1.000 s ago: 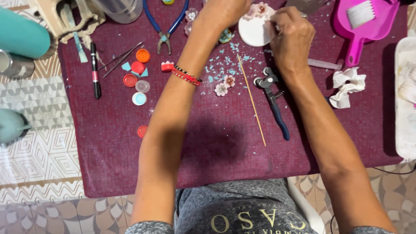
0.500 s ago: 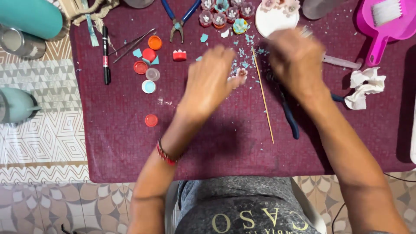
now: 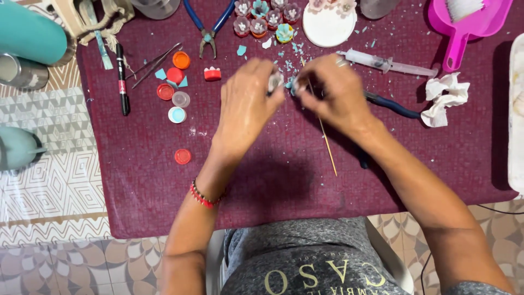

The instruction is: Assembling small decorative craft items using beads and various components

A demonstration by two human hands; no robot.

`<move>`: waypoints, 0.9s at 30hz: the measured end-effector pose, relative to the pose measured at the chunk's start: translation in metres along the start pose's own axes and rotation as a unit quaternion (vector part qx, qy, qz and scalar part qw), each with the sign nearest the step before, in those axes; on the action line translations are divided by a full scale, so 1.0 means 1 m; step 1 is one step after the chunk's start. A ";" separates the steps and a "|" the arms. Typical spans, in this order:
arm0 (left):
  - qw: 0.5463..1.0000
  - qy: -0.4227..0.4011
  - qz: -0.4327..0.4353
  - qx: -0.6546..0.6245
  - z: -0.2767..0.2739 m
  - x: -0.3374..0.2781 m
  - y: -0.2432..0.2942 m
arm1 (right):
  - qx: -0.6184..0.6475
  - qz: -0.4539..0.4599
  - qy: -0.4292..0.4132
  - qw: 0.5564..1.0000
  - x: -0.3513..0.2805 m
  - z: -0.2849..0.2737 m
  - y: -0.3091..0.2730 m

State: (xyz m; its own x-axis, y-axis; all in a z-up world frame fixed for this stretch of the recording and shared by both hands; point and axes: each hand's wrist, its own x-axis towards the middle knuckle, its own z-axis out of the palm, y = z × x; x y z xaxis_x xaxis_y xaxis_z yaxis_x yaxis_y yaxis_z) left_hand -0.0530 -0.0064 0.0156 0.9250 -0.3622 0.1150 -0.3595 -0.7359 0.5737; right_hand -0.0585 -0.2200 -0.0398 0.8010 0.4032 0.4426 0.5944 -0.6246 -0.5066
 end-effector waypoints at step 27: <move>0.972 0.163 0.092 0.145 0.116 0.131 -0.015 | -0.180 -0.025 0.124 0.976 0.043 -0.010 0.076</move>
State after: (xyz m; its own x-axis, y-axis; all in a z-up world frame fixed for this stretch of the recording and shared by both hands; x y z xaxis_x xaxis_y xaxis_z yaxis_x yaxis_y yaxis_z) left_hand 0.0590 -0.1089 -0.0722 0.8146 -0.3381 0.4713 -0.4989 -0.8229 0.2720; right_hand 0.0203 -0.2566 -0.0517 0.7024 0.2928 0.6487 0.5333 -0.8201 -0.2073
